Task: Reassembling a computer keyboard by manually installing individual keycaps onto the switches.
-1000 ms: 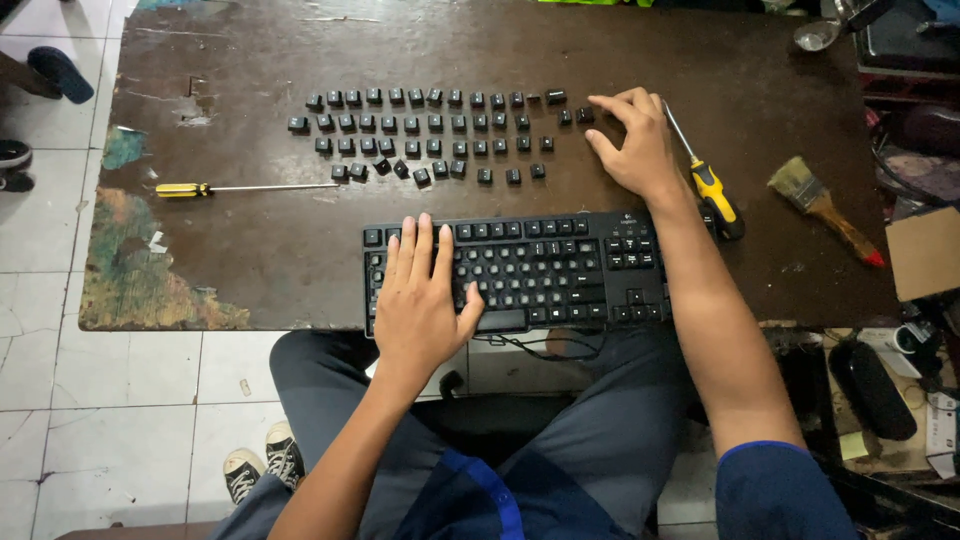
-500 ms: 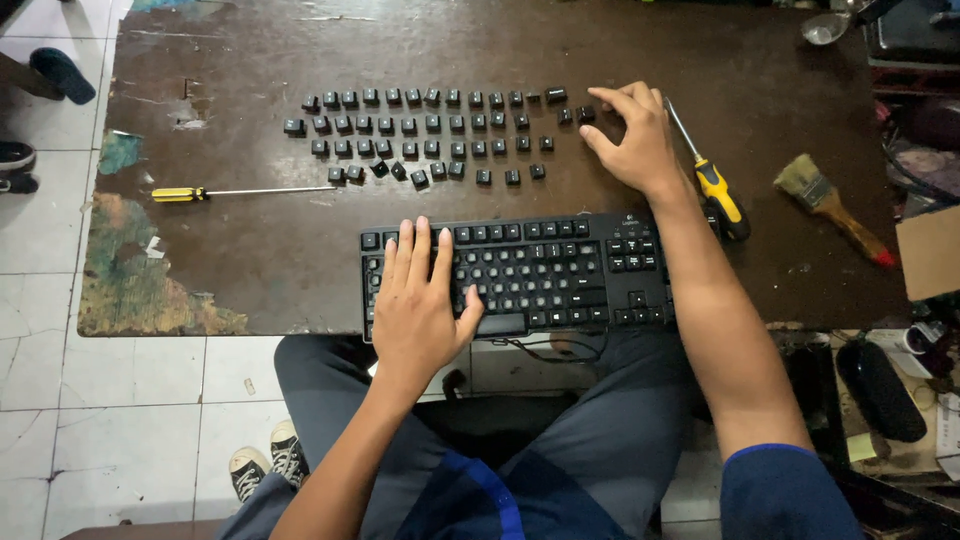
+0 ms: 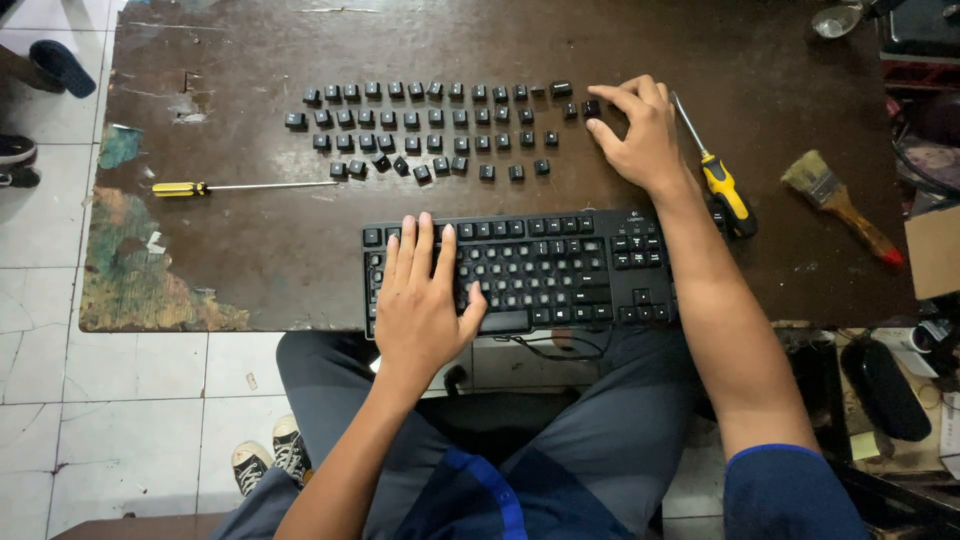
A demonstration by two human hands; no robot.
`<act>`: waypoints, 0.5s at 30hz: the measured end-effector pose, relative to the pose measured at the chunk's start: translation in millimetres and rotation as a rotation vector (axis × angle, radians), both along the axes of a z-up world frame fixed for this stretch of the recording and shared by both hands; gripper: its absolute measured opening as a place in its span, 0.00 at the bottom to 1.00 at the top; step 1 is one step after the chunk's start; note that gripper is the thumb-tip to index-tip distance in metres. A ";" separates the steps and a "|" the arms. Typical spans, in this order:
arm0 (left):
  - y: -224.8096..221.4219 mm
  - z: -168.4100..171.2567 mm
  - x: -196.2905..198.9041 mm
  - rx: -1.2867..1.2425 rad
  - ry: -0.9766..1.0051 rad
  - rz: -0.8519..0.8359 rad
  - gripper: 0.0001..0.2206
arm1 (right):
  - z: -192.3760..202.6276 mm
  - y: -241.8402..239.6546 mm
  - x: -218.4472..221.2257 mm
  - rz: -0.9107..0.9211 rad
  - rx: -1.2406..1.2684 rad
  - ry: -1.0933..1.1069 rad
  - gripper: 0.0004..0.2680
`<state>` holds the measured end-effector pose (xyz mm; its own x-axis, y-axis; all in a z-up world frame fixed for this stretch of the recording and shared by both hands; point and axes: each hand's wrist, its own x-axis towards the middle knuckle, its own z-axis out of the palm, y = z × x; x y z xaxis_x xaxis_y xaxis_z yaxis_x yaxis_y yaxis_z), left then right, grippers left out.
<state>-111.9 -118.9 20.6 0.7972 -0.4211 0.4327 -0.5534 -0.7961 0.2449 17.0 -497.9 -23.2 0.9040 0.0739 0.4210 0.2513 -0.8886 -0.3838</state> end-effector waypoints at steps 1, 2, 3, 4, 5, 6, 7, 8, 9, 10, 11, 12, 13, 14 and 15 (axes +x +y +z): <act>-0.1 -0.7 0.0 0.000 0.000 -0.001 0.30 | -0.7 -0.2 -0.3 -0.001 0.000 0.000 0.15; 0.0 -1.2 -0.1 -0.002 -0.001 -0.001 0.30 | -1.4 -0.1 -0.5 -0.001 0.002 -0.004 0.15; 0.1 -1.8 -0.2 -0.004 -0.001 -0.002 0.30 | -2.0 -0.1 -0.7 -0.002 0.003 -0.007 0.15; -0.2 -1.0 -0.2 -0.003 -0.002 -0.002 0.30 | -2.1 -0.1 -0.5 -0.002 0.003 -0.008 0.15; -0.4 -0.3 -0.2 -0.005 -0.005 -0.001 0.30 | -2.1 -0.1 -0.3 -0.012 0.006 0.005 0.15; -0.3 0.5 -0.4 -0.006 -0.007 0.000 0.29 | -2.4 0.3 -0.3 -0.021 0.009 0.020 0.15; -0.3 0.5 -0.2 -0.005 -0.008 0.001 0.29 | -1.5 0.9 -0.4 -0.021 0.010 0.020 0.15; -0.3 0.4 -0.3 -0.005 -0.002 0.001 0.29 | -1.0 1.5 -1.0 -0.024 0.008 0.022 0.15; -0.5 0.1 -0.3 -0.004 0.003 0.001 0.30 | -0.6 1.9 -1.6 -0.028 0.005 0.024 0.15; -0.4 -0.5 -0.3 -0.003 0.004 -0.001 0.30 | -1.7 1.3 -1.4 -0.029 0.006 0.025 0.15; -0.4 -1.1 -0.3 -0.004 -0.002 0.001 0.30 | -3.0 0.6 -1.1 -0.028 0.008 0.029 0.14; -0.5 -1.7 -0.1 -0.006 -0.009 0.002 0.30 | -3.9 -0.3 -0.6 -0.027 0.009 0.032 0.14; -0.4 -2.0 -0.2 -0.005 -0.008 0.001 0.30 | -4.1 -0.7 -0.9 -0.029 0.010 0.033 0.14; -0.2 -2.2 -0.2 -0.002 0.001 -0.001 0.30 | -4.4 -0.9 -0.9 -0.022 0.009 0.025 0.13; 0.2 -2.2 -0.2 0.000 0.011 -0.003 0.30 | -4.6 -1.1 -1.0 -0.016 0.008 0.017 0.12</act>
<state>-112.2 -118.7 18.4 0.8007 -0.4234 0.4238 -0.5530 -0.7945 0.2510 16.0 -499.0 -27.8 0.9122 0.0563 0.4059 0.2306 -0.8893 -0.3948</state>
